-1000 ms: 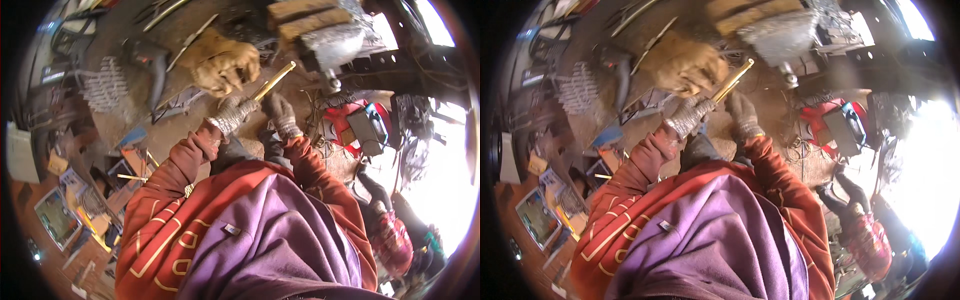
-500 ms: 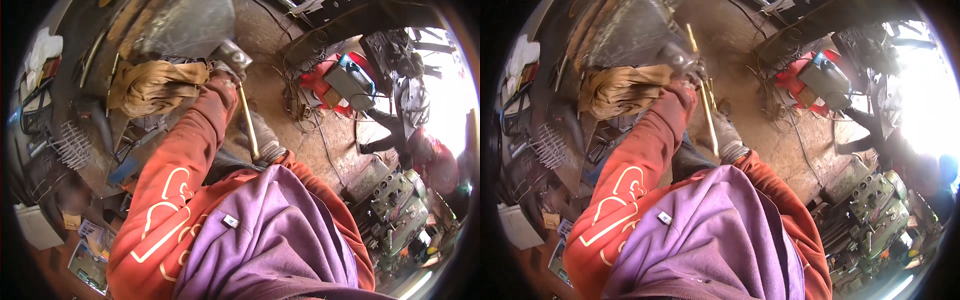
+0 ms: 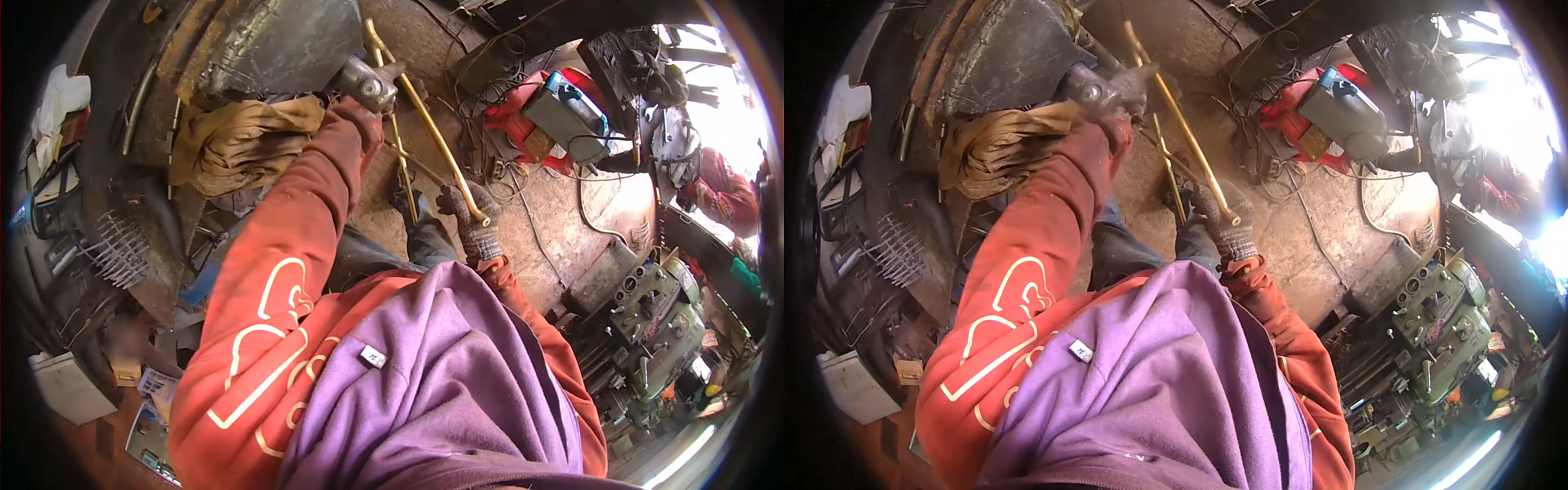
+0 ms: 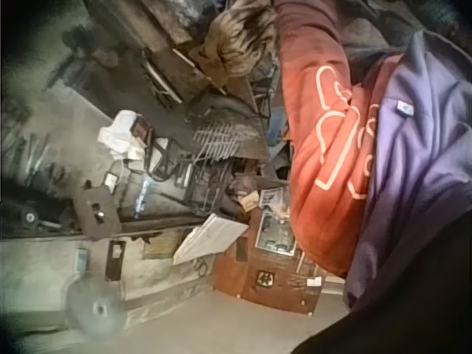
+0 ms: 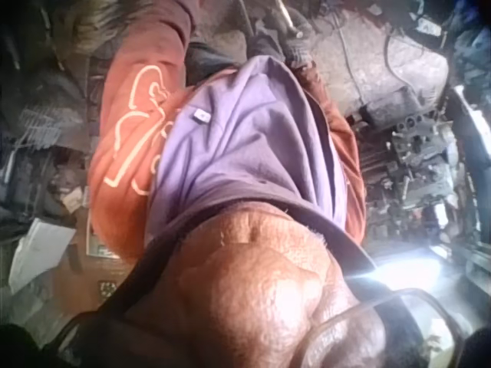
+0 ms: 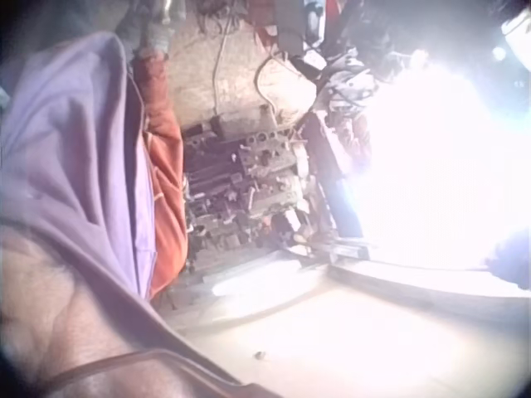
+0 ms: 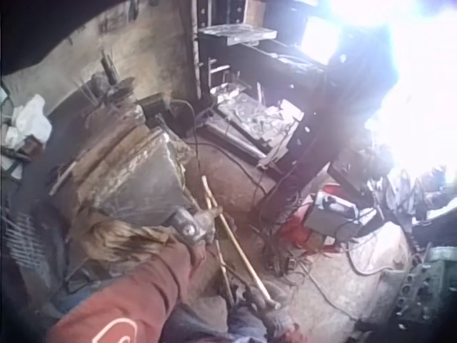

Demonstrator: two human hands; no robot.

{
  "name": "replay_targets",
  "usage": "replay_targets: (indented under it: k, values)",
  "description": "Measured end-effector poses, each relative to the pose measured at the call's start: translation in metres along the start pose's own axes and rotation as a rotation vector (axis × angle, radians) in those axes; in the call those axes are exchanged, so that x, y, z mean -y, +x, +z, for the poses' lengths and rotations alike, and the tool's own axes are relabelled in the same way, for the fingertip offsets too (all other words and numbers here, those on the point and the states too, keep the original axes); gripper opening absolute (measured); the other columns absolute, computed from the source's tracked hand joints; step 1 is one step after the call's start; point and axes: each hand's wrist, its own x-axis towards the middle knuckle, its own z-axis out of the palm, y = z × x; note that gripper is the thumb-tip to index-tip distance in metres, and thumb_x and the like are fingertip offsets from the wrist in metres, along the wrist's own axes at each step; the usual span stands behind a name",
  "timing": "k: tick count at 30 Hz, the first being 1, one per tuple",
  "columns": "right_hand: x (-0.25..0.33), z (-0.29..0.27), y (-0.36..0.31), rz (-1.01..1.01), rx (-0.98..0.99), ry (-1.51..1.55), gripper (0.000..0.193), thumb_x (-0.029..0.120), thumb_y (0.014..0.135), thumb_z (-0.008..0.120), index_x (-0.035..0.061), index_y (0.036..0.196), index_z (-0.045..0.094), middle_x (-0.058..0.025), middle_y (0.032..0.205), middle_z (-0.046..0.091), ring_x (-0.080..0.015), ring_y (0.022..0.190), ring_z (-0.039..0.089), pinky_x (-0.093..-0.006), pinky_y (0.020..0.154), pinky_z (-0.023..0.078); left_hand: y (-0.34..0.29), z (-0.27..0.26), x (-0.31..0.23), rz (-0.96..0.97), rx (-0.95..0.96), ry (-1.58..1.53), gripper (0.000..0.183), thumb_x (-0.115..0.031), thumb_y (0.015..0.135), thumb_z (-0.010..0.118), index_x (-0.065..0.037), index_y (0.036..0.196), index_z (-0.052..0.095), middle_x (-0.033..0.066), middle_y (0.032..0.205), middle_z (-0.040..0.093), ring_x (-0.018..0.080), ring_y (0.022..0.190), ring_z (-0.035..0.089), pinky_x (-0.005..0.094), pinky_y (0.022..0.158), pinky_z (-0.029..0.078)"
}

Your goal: The person uses a hand-operated pipe threader to cut threads onto the ends of thin metal pipes, rotating the tool around the pipe while it is held in a vise.

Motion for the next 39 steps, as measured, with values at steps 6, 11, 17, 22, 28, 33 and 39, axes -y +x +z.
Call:
replay_targets:
  k: [6, 11, 17, 22, 28, 33, 39]
  values:
    - [0.021, -0.010, 0.021, 0.077, -0.166, 0.255, 0.029, 0.023, 0.102, 0.075, -0.0025, 0.115, 0.072, -0.0109, 0.091, 0.079, -0.0169, 0.075, 0.075, -0.0309, 0.065, 0.060, -0.011, -0.031, 0.029, 0.008, -0.035, 0.131, 0.032, -0.037, 0.094, 0.076, -0.009, 0.109, 0.071, 0.0126, 0.089, 0.072, 0.0295, 0.082, 0.068, 0.0414, 0.069, 0.054]
    - [0.043, -0.064, 0.089, -0.072, -0.223, -0.264, 0.019, 0.023, 0.097, 0.080, 0.0059, 0.104, 0.079, -0.0025, 0.081, 0.075, -0.0131, 0.069, 0.069, -0.0320, 0.063, 0.055, -0.052, -0.087, 0.049, -0.108, -0.112, 0.552, 0.034, -0.036, 0.092, 0.077, -0.008, 0.111, 0.072, 0.0149, 0.095, 0.074, 0.0324, 0.090, 0.071, 0.0429, 0.076, 0.058]
    - [0.095, -0.065, 0.076, -0.138, 0.104, -0.556, 0.025, 0.026, 0.093, 0.080, 0.0059, 0.108, 0.077, -0.0129, 0.094, 0.075, -0.0247, 0.083, 0.073, -0.0386, 0.072, 0.056, -0.136, -0.071, 0.092, 0.778, 0.027, 1.008, 0.028, -0.032, 0.097, 0.074, -0.005, 0.107, 0.074, 0.0140, 0.108, 0.077, 0.0310, 0.104, 0.073, 0.0439, 0.090, 0.057]
    - [0.120, -0.045, 0.065, -0.349, 0.406, -0.691, 0.040, 0.038, 0.087, 0.084, 0.0033, 0.105, 0.076, -0.0193, 0.096, 0.073, -0.0403, 0.092, 0.071, -0.0477, 0.078, 0.055, -0.187, -0.028, 0.093, 1.433, -0.021, 1.442, 0.044, -0.032, 0.093, 0.078, -0.004, 0.126, 0.074, 0.0206, 0.126, 0.072, 0.0328, 0.130, 0.062, 0.0455, 0.107, 0.049]
    - [0.168, -0.003, 0.068, -0.452, 0.713, -0.574, 0.028, 0.028, 0.091, 0.082, 0.0042, 0.104, 0.076, -0.0156, 0.090, 0.074, -0.0342, 0.083, 0.073, -0.0428, 0.072, 0.057, -0.222, -0.066, 0.085, 1.053, 0.326, 1.052, 0.050, -0.020, 0.094, 0.081, 0.002, 0.136, 0.066, 0.0186, 0.114, 0.076, 0.0278, 0.097, 0.075, 0.0358, 0.086, 0.062]
    - [0.197, 0.058, 0.073, -0.364, 0.974, -0.319, 0.024, 0.015, 0.089, 0.084, 0.0027, 0.108, 0.076, -0.0089, 0.090, 0.076, -0.0177, 0.078, 0.071, -0.0345, 0.070, 0.057, -0.285, -0.111, 0.048, 0.765, 0.179, 0.600, 0.034, -0.018, 0.098, 0.077, -0.001, 0.127, 0.074, 0.0157, 0.109, 0.079, 0.0213, 0.099, 0.075, 0.0345, 0.086, 0.060]
    - [0.206, 0.097, 0.066, -0.195, 0.843, -0.003, 0.036, 0.014, 0.091, 0.081, 0.0006, 0.124, 0.073, -0.0118, 0.110, 0.077, -0.0169, 0.097, 0.073, -0.0329, 0.083, 0.059, -0.343, -0.146, -0.012, 1.144, -0.131, 1.020, 0.029, -0.019, 0.098, 0.077, 0.001, 0.119, 0.076, 0.0182, 0.106, 0.079, 0.0257, 0.091, 0.075, 0.0368, 0.082, 0.059]
